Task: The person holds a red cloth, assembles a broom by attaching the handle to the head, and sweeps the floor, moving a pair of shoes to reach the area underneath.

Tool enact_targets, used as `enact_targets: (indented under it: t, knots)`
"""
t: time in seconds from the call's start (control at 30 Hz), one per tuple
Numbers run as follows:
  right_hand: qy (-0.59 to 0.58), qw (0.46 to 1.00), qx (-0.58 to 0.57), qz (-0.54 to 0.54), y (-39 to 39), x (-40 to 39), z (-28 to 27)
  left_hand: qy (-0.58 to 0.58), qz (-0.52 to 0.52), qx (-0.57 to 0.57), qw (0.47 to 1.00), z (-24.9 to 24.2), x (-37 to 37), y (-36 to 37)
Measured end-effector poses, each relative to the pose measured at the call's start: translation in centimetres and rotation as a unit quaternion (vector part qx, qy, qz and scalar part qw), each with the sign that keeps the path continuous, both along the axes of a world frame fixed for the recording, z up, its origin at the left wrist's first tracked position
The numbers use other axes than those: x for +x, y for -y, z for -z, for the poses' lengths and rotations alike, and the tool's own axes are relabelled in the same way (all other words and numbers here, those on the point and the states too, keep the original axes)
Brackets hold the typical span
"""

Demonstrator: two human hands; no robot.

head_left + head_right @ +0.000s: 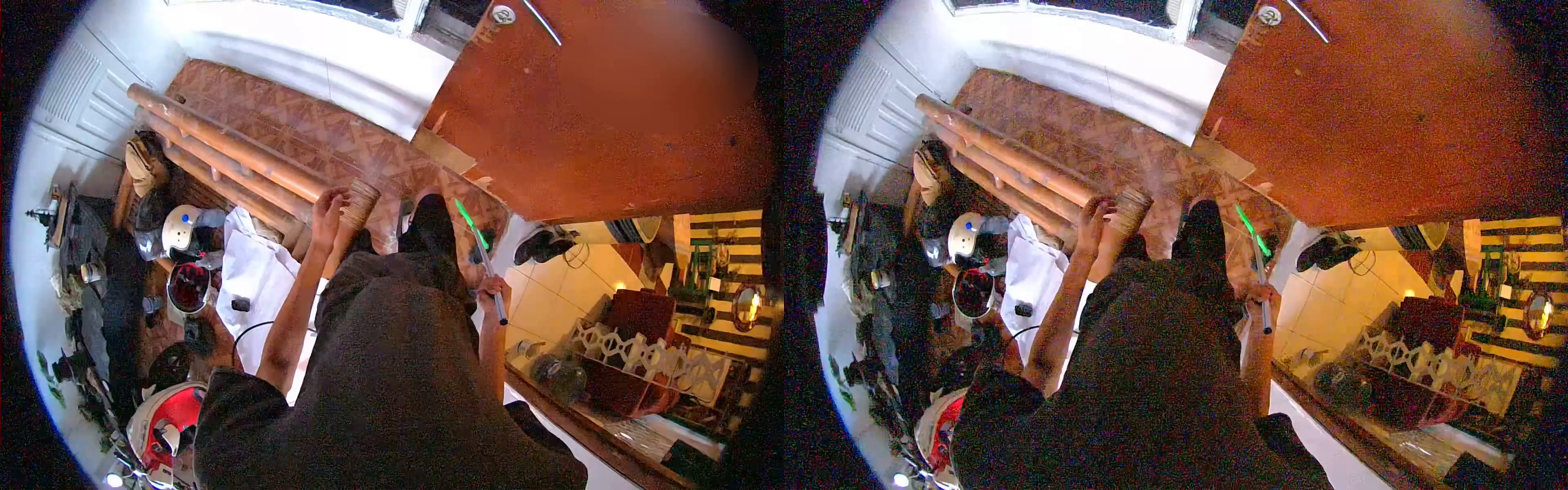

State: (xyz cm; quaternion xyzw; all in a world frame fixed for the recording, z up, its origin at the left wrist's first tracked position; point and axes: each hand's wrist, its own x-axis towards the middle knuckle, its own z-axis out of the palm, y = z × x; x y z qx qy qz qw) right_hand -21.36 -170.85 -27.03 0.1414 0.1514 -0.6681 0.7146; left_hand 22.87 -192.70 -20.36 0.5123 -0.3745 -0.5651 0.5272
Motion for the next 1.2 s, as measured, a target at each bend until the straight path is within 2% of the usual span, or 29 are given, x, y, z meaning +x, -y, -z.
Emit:
enact_targets:
  t: [0.07, 0.17, 0.27, 0.37, 0.43, 0.5, 0.6, 0.63, 0.77, 0.83, 0.9, 0.93, 0.97, 1.07, 1.17, 1.2]
  knots:
    - [-0.055, 0.998, -0.022, 0.022, -0.7, 0.6, -1.2, 0.005, 0.016, 0.015, 1.000, -0.3, 0.5, -0.4]
    - [-0.035, 0.996, -0.069, -0.035, -0.6, 2.1, -5.2, 0.012, 0.017, 0.027, 0.999, -0.6, 0.4, -0.3]
    - [-0.019, 0.998, -0.063, -0.017, -1.5, 1.5, -4.3, -0.030, 0.023, 0.020, 0.999, -1.3, -0.5, 0.3]
    - [0.016, 0.999, -0.032, 0.001, -1.6, 0.4, -2.0, -0.034, 0.040, 0.000, 0.999, 1.9, -1.7, 2.3]
    - [0.042, 0.997, -0.051, -0.036, -2.0, 1.2, -2.8, -0.036, 0.039, -0.001, 0.999, 2.9, -2.4, 2.8]
    - [0.030, 0.998, -0.040, -0.031, -0.3, 2.2, -3.8, -0.046, 0.038, -0.007, 0.998, 2.7, -3.2, 4.1]
    - [-0.039, 0.996, 0.066, 0.049, -0.9, 3.7, -5.3, -0.057, 0.052, 0.038, 0.996, -0.7, -3.4, 3.1]
    - [-0.011, 0.996, 0.071, 0.044, -0.3, 4.7, -7.2, -0.057, 0.050, 0.035, 0.996, -1.1, -3.4, 2.7]
    - [-0.058, 0.993, 0.106, 0.012, -0.8, 4.5, -7.3, -0.056, 0.041, 0.035, 0.997, -2.0, -3.4, 2.7]
    - [-0.040, 0.989, 0.141, 0.004, 0.6, 6.2, -10.7, -0.056, 0.039, 0.051, 0.996, -1.9, -3.2, 2.2]
    - [-0.065, 0.987, 0.139, -0.044, 1.8, 6.4, -11.1, -0.058, 0.038, 0.063, 0.996, -1.6, -3.0, 2.1]
    - [-0.074, 0.985, 0.141, -0.068, 2.1, 6.3, -11.1, -0.060, 0.029, 0.078, 0.995, -1.4, -3.1, 1.7]
    - [-0.067, 0.981, 0.179, -0.024, 2.2, 5.6, -8.2, -0.061, 0.021, 0.095, 0.993, -1.3, -3.1, 1.2]
    - [-0.075, 0.974, 0.177, -0.119, 4.3, 3.2, -3.1, -0.089, -0.005, 0.135, 0.987, -1.0, -3.1, -0.2]
    - [-0.125, 0.944, 0.215, -0.218, 10.8, 7.1, -7.4, -0.125, -0.007, 0.186, 0.974, 0.0, -2.6, -2.0]
    - [-0.137, 0.939, 0.206, -0.239, 12.7, 7.3, -6.0, -0.140, -0.005, 0.190, 0.972, 0.6, -2.2, -2.6]
